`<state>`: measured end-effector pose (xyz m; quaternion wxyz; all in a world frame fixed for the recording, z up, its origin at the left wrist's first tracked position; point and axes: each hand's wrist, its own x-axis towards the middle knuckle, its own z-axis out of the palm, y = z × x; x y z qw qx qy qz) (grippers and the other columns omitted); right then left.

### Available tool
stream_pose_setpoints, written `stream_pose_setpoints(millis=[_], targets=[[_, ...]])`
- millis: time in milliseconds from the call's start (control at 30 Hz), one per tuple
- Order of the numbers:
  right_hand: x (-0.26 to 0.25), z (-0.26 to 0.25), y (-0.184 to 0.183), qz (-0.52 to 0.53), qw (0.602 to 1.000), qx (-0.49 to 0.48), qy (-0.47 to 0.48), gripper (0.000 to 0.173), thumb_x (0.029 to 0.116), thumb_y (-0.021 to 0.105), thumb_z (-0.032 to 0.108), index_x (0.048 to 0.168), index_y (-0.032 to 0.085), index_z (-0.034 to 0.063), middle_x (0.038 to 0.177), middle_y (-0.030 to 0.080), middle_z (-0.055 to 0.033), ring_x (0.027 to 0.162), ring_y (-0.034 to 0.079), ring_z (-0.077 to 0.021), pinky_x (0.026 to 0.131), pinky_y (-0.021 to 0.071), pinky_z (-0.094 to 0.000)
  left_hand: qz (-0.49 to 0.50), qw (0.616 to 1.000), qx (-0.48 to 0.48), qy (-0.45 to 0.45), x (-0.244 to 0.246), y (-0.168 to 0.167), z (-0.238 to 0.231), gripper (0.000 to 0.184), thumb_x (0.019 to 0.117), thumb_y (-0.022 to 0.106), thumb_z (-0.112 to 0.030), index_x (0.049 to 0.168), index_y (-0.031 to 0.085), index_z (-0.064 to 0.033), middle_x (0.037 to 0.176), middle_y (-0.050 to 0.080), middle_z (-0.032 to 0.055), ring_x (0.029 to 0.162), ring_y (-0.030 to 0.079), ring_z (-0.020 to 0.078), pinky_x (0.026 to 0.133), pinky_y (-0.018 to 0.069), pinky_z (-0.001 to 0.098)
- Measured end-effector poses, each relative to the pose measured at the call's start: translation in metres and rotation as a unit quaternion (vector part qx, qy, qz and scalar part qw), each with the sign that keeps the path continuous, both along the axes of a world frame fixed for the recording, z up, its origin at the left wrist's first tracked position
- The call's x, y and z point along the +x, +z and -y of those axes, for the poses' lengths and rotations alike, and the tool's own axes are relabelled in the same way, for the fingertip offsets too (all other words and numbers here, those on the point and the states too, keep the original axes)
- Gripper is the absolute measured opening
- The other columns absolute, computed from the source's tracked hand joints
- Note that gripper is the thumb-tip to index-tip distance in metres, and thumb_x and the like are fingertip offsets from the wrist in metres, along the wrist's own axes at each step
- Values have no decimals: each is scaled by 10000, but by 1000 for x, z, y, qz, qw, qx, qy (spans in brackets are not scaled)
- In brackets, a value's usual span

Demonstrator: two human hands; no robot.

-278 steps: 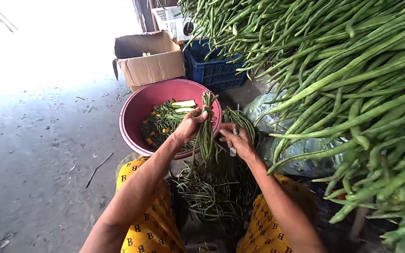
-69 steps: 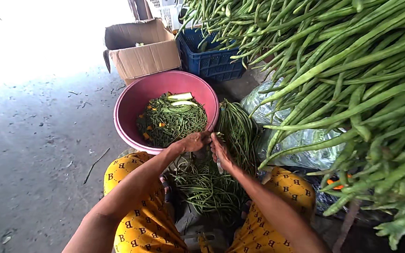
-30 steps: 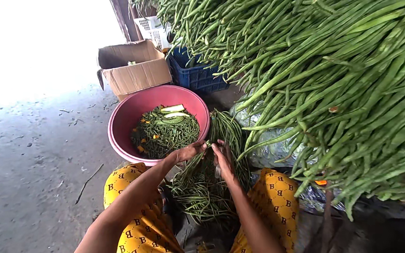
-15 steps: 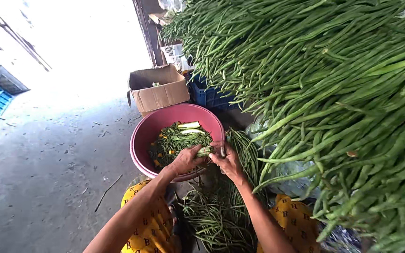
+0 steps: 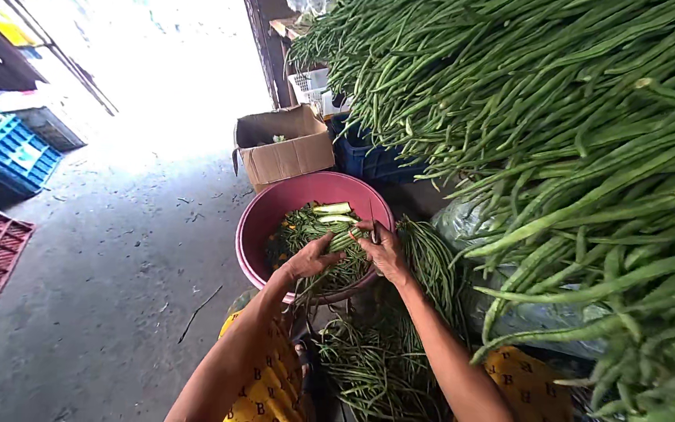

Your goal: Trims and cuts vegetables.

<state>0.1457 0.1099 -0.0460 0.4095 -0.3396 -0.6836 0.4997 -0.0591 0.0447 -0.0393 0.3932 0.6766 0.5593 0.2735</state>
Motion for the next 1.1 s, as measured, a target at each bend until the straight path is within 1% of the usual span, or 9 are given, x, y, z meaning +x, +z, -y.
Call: stream_pose_setpoints(millis=[67, 200, 433, 567, 633, 733, 800, 900, 1100], targets=[[-3, 3, -4, 40, 997, 47, -36, 371, 935, 676, 161, 1270, 642, 5, 1054, 655, -92, 783, 565, -88, 711, 494, -269, -37, 999, -8, 12, -2, -1, -1, 515, 1046, 550, -309, 1418, 470, 38, 1186, 653, 237, 1068, 662, 286, 983, 509, 481], [-10, 16, -5, 110, 977, 128, -128, 312, 929, 741, 184, 1138, 733, -47, 1063, 719, -217, 969, 690, -311, 913, 537, -476, -95, 995, -6, 27, -1, -5, -1, 513, 1051, 551, -333, 1411, 489, 27, 1151, 664, 260, 1084, 661, 370, 990, 485, 566], [-17, 26, -12, 123, 959, 105, -231, 322, 924, 751, 151, 1154, 719, -72, 1091, 714, -260, 1026, 689, -375, 951, 521, -503, -167, 986, -13, 26, 21, 0, -5, 479, 1065, 521, -344, 1355, 524, 36, 1084, 672, 269, 1057, 658, 421, 961, 470, 613], [-6, 22, -20, 107, 959, 119, -235, 303, 898, 771, 131, 1104, 712, -83, 1065, 695, -255, 981, 678, -350, 911, 526, -493, -197, 980, -15, 20, 31, -2, -10, 480, 1070, 514, -351, 1362, 522, 30, 1104, 673, 277, 1084, 653, 443, 970, 465, 628], [4, 19, -20, 99, 967, 116, -206, 286, 904, 763, 134, 1082, 710, -83, 1024, 688, -233, 908, 666, -292, 854, 537, -436, -213, 977, -19, 17, 37, 0, -11, 477, 1074, 511, -349, 1387, 518, 11, 1131, 672, 281, 1107, 647, 454, 984, 457, 634], [21, 12, -14, 98, 986, -11, -134, 249, 964, 711, 138, 1128, 658, -41, 913, 659, -102, 678, 573, -89, 657, 508, -261, -217, 976, -14, -1, 40, -1, -12, 488, 1068, 528, -351, 1432, 511, -28, 1136, 677, 276, 1100, 651, 453, 973, 458, 646], [31, 6, -14, 81, 989, -89, -90, 230, 978, 691, 122, 1136, 625, -32, 835, 622, -55, 554, 514, -48, 552, 481, -217, -214, 977, -11, -17, 44, -2, -12, 526, 1053, 553, -406, 1441, 515, -52, 1131, 683, 266, 1091, 657, 442, 969, 462, 647], [43, 5, -14, 55, 990, -114, -63, 151, 986, 656, 79, 1081, 622, -33, 761, 586, -24, 525, 479, -36, 541, 461, -202, -206, 978, -8, -35, 49, -1, -12, 583, 1030, 567, -489, 1428, 540, -64, 1137, 687, 257, 1098, 656, 433, 973, 460, 646], [56, 17, -12, -36, 983, -145, -102, 46, 1008, 569, 3, 1041, 589, -21, 673, 533, 23, 489, 456, -24, 517, 453, -184, -163, 984, 34, -67, 57, -5, -12, 554, 1012, 607, -475, 1341, 596, -30, 1060, 699, 239, 1017, 676, 406, 930, 485, 630]])
